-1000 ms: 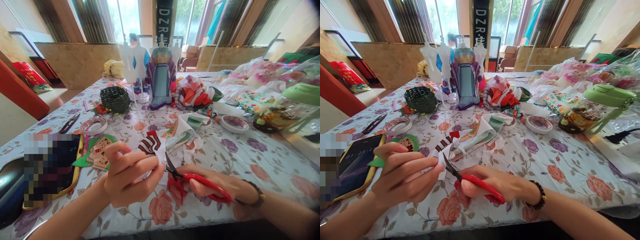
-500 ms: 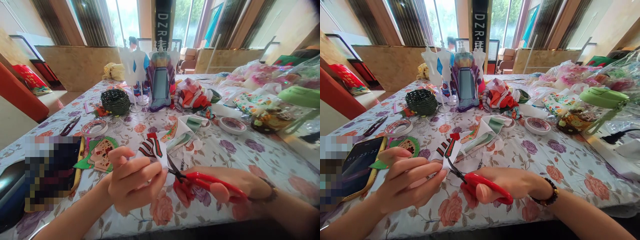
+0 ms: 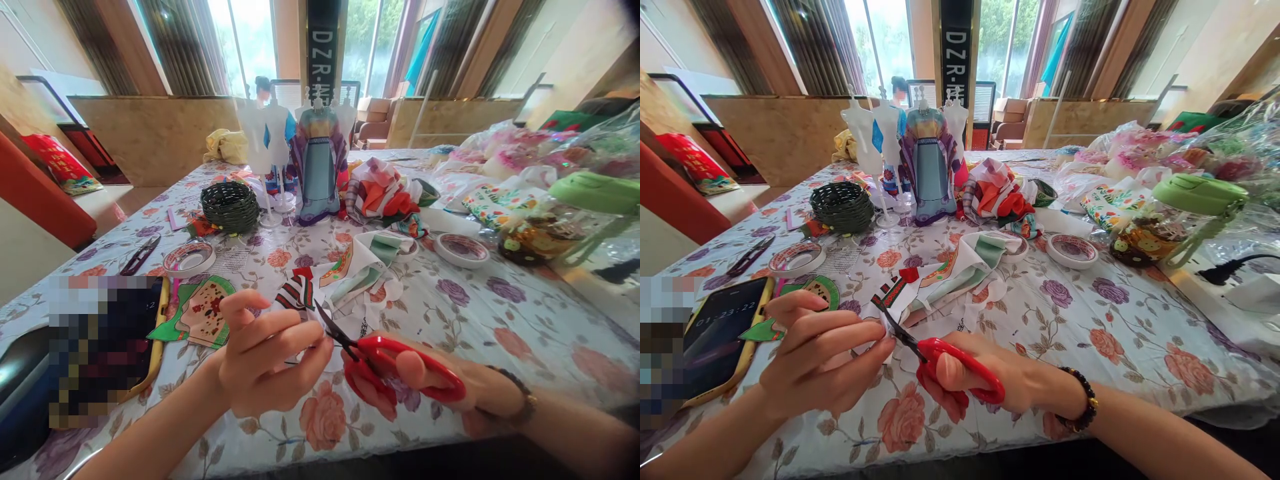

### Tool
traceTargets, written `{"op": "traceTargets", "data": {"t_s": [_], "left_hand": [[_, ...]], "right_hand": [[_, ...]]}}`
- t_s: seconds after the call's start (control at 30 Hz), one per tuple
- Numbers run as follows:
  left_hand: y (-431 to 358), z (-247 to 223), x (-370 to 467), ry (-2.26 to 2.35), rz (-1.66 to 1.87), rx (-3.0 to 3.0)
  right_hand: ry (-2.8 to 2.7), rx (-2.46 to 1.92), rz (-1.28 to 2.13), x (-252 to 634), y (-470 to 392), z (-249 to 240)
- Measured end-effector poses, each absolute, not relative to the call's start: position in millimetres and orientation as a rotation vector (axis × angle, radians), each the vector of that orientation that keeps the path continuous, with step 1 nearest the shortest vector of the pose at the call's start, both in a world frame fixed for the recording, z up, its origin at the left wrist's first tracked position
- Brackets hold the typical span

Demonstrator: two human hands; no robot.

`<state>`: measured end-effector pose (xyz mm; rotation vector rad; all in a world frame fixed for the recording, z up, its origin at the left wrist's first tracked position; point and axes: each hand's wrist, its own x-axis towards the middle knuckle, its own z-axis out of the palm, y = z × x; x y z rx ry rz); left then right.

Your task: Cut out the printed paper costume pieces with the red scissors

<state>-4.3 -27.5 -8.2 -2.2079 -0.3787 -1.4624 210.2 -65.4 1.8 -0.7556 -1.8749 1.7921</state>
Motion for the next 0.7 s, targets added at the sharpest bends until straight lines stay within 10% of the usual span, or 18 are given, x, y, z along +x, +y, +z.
{"op": "traceTargets", "data": {"t_s": [0.7], "left_hand": [[-22,4,-8,-0.325,-1.483,-2.198]], "right_hand": [[-1.794,-0.766,1.772,204,-65,-4]]}}
